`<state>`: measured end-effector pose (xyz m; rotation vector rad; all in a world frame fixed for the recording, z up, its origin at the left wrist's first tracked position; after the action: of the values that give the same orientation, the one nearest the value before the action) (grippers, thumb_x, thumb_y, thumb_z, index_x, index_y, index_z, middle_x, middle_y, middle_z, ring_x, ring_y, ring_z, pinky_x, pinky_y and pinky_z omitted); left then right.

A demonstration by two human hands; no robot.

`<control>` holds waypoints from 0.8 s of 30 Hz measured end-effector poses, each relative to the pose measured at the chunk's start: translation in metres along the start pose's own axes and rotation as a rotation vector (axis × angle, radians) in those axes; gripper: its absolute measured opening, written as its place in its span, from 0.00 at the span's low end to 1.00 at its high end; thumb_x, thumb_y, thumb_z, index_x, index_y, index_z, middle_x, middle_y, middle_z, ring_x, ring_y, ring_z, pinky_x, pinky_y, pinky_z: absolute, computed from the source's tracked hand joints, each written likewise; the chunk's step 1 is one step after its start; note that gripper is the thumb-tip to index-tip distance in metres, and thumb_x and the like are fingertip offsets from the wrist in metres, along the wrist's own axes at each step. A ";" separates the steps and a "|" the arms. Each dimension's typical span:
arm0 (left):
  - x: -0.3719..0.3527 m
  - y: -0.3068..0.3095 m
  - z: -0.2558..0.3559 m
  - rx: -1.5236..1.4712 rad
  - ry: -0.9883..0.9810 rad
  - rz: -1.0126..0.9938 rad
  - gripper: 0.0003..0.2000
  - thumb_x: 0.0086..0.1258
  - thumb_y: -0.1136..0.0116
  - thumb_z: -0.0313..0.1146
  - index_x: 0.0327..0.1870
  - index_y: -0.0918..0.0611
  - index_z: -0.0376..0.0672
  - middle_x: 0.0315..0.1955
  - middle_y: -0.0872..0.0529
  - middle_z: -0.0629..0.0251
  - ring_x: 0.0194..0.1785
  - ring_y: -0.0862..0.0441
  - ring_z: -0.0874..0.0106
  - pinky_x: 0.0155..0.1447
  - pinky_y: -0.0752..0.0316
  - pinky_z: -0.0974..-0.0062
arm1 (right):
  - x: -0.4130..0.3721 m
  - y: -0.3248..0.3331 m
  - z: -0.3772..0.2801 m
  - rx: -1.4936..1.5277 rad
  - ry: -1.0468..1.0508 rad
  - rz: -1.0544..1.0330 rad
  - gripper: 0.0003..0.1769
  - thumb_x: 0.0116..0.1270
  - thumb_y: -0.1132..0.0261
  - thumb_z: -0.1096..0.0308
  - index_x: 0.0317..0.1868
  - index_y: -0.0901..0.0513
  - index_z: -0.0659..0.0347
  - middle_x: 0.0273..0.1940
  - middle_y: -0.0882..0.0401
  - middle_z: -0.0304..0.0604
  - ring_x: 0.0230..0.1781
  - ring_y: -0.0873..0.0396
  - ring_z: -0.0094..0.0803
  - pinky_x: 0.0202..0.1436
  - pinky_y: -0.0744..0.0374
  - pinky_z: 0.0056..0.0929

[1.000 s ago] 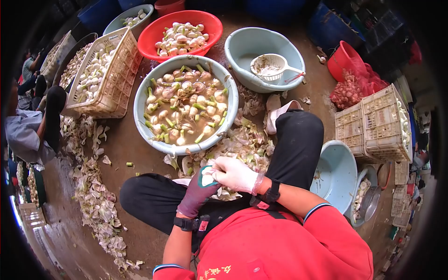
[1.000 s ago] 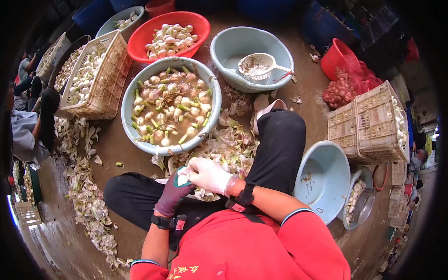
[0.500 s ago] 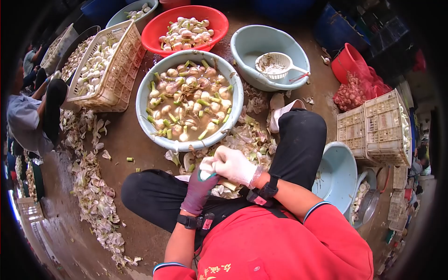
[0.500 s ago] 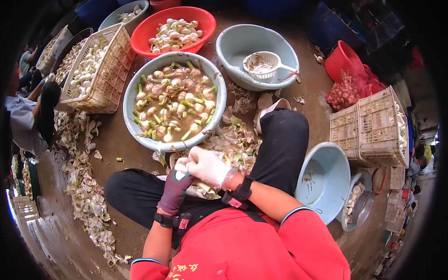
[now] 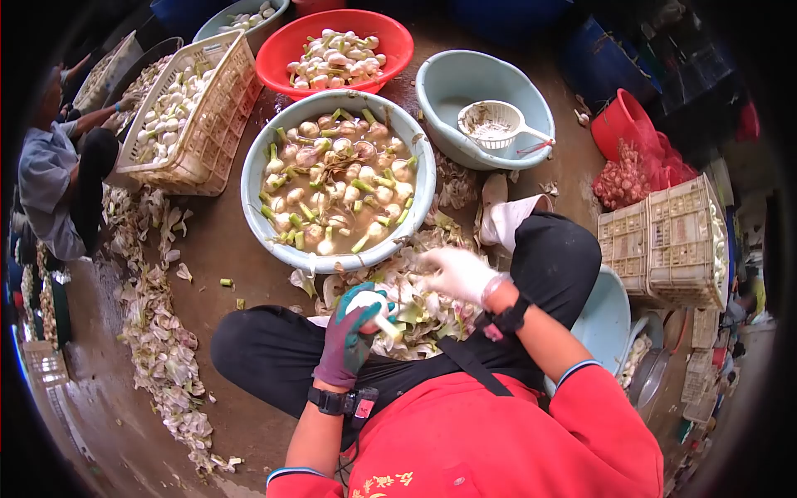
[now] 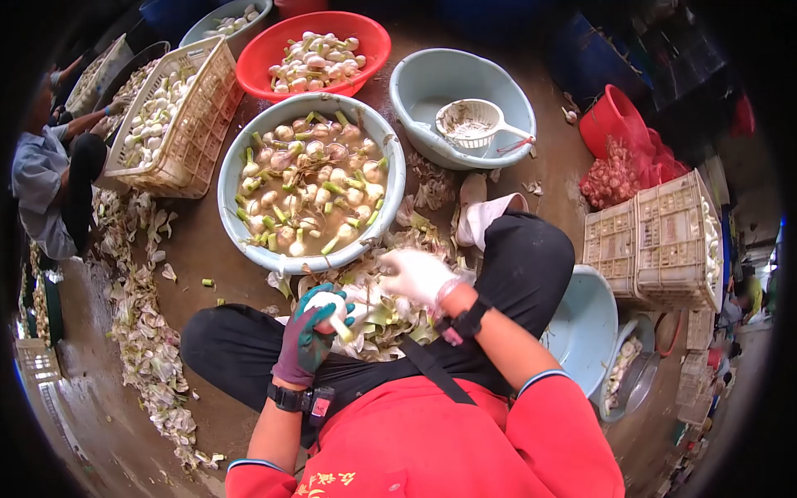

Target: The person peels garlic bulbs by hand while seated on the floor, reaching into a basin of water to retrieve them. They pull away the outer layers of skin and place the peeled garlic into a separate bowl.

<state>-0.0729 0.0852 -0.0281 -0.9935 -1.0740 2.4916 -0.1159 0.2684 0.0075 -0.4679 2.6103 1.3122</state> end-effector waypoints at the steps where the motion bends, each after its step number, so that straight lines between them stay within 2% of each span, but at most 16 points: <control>1: 0.004 0.008 -0.009 -0.008 -0.007 0.006 0.22 0.68 0.43 0.29 0.63 0.30 0.36 0.52 0.22 0.57 0.56 0.21 0.66 0.60 0.22 0.66 | -0.006 -0.016 -0.012 0.179 0.024 -0.100 0.32 0.59 0.35 0.57 0.63 0.26 0.59 0.49 0.18 0.56 0.49 0.18 0.46 0.52 0.22 0.39; 3: 0.013 0.014 0.000 0.215 -0.255 -0.032 0.21 0.69 0.43 0.28 0.62 0.30 0.37 0.52 0.23 0.60 0.56 0.22 0.69 0.59 0.22 0.69 | -0.013 -0.031 -0.058 0.336 0.047 -0.279 0.31 0.60 0.35 0.58 0.63 0.26 0.60 0.47 0.17 0.54 0.47 0.18 0.45 0.53 0.22 0.35; 4: 0.021 0.022 -0.020 -0.039 -0.022 0.003 0.20 0.71 0.44 0.28 0.62 0.29 0.38 0.53 0.24 0.61 0.56 0.23 0.70 0.58 0.23 0.72 | -0.011 -0.036 -0.060 0.431 0.039 -0.226 0.29 0.60 0.35 0.58 0.61 0.24 0.60 0.47 0.17 0.54 0.47 0.17 0.45 0.53 0.22 0.35; 5: 0.021 0.016 -0.020 0.200 -0.087 -0.089 0.18 0.73 0.45 0.30 0.62 0.29 0.39 0.52 0.24 0.62 0.56 0.23 0.70 0.57 0.24 0.74 | -0.007 -0.040 -0.058 0.528 0.030 -0.172 0.28 0.60 0.34 0.58 0.59 0.22 0.60 0.47 0.17 0.54 0.47 0.17 0.44 0.53 0.22 0.34; 9: 0.020 0.008 -0.016 0.198 -0.128 -0.131 0.20 0.75 0.47 0.35 0.63 0.32 0.39 0.52 0.24 0.60 0.55 0.21 0.66 0.57 0.22 0.66 | 0.014 -0.040 -0.037 0.542 -0.238 -0.273 0.20 0.61 0.37 0.57 0.48 0.15 0.61 0.41 0.15 0.52 0.44 0.16 0.35 0.53 0.22 0.30; 10: 0.022 0.016 -0.023 0.052 -0.029 -0.088 0.21 0.75 0.47 0.35 0.65 0.33 0.40 0.53 0.24 0.59 0.55 0.20 0.64 0.58 0.23 0.64 | 0.031 -0.023 -0.035 0.391 -0.152 -0.195 0.19 0.60 0.39 0.56 0.45 0.14 0.60 0.40 0.14 0.51 0.43 0.16 0.35 0.53 0.22 0.29; 11: 0.022 0.022 -0.033 -0.096 0.074 -0.044 0.22 0.75 0.47 0.35 0.67 0.35 0.41 0.55 0.23 0.57 0.54 0.19 0.62 0.60 0.23 0.63 | 0.048 -0.006 -0.028 0.380 -0.214 -0.156 0.22 0.62 0.37 0.53 0.48 0.14 0.59 0.34 0.15 0.43 0.35 0.18 0.26 0.45 0.21 0.25; 12: 0.021 0.024 -0.030 -0.090 0.054 -0.029 0.24 0.75 0.47 0.37 0.68 0.37 0.41 0.54 0.23 0.56 0.53 0.18 0.60 0.59 0.23 0.59 | 0.070 0.021 -0.027 0.363 -0.100 -0.003 0.22 0.63 0.37 0.52 0.48 0.14 0.59 0.29 0.17 0.42 0.32 0.20 0.22 0.42 0.21 0.24; 13: 0.019 0.021 -0.026 -0.106 0.026 -0.044 0.23 0.76 0.48 0.37 0.68 0.36 0.40 0.52 0.21 0.54 0.52 0.18 0.61 0.59 0.22 0.61 | 0.084 0.058 -0.033 0.350 -0.150 0.076 0.19 0.65 0.38 0.56 0.50 0.15 0.59 0.29 0.18 0.38 0.31 0.20 0.23 0.42 0.22 0.23; 15: 0.016 0.014 -0.021 -0.072 0.034 -0.052 0.23 0.76 0.49 0.37 0.67 0.35 0.38 0.50 0.20 0.54 0.51 0.17 0.62 0.57 0.21 0.63 | 0.097 0.116 -0.050 0.924 0.043 0.467 0.17 0.67 0.39 0.63 0.52 0.18 0.62 0.34 0.18 0.36 0.35 0.21 0.22 0.43 0.22 0.22; 17: 0.014 0.005 -0.015 -0.065 0.038 -0.030 0.23 0.76 0.49 0.37 0.66 0.34 0.36 0.50 0.20 0.54 0.51 0.17 0.64 0.56 0.21 0.66 | 0.108 0.130 -0.066 0.937 0.178 0.588 0.17 0.67 0.40 0.67 0.53 0.19 0.64 0.41 0.18 0.37 0.43 0.22 0.22 0.47 0.22 0.23; 18: 0.014 0.002 -0.014 -0.014 0.044 -0.037 0.23 0.75 0.48 0.37 0.66 0.34 0.35 0.49 0.20 0.53 0.50 0.17 0.64 0.56 0.21 0.67 | 0.117 0.117 -0.071 0.589 0.193 0.505 0.15 0.67 0.40 0.67 0.52 0.18 0.63 0.43 0.18 0.42 0.46 0.22 0.24 0.51 0.23 0.26; 19: 0.016 -0.001 -0.013 0.037 0.046 -0.045 0.23 0.75 0.48 0.37 0.66 0.34 0.35 0.49 0.20 0.53 0.50 0.17 0.65 0.55 0.21 0.68 | 0.122 0.095 -0.084 0.239 0.213 0.395 0.13 0.65 0.39 0.66 0.48 0.16 0.59 0.43 0.17 0.45 0.45 0.20 0.33 0.53 0.23 0.30; 21: 0.018 -0.005 -0.011 0.035 0.054 -0.028 0.24 0.75 0.47 0.37 0.66 0.34 0.34 0.49 0.20 0.54 0.49 0.17 0.67 0.55 0.21 0.70 | 0.138 0.008 -0.091 -0.273 0.345 -0.070 0.11 0.58 0.37 0.64 0.40 0.15 0.55 0.39 0.18 0.47 0.44 0.20 0.44 0.51 0.23 0.40; 22: 0.018 -0.006 -0.014 0.063 0.068 -0.025 0.24 0.74 0.47 0.37 0.66 0.34 0.35 0.49 0.20 0.55 0.49 0.18 0.67 0.55 0.22 0.70 | 0.136 -0.034 -0.075 -0.377 0.443 -0.103 0.10 0.56 0.37 0.64 0.37 0.13 0.54 0.38 0.19 0.46 0.43 0.21 0.45 0.50 0.23 0.41; 24: 0.019 -0.006 -0.019 0.037 0.079 -0.050 0.24 0.73 0.44 0.37 0.66 0.34 0.36 0.49 0.21 0.58 0.49 0.19 0.69 0.55 0.22 0.71 | 0.141 -0.092 -0.057 -0.505 0.402 -0.332 0.11 0.55 0.38 0.63 0.35 0.12 0.53 0.44 0.19 0.45 0.48 0.22 0.48 0.51 0.24 0.44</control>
<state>-0.0741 0.1085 -0.0430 -1.0322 -1.0127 2.4028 -0.2158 0.1438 -0.0695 -1.2996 2.2934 1.9020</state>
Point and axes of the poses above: each hand's wrist, its own x-axis towards the middle knuckle, its own y-axis out of the back of the hand, z = x × y, the point moved 10 cm from there along x, towards the middle knuckle
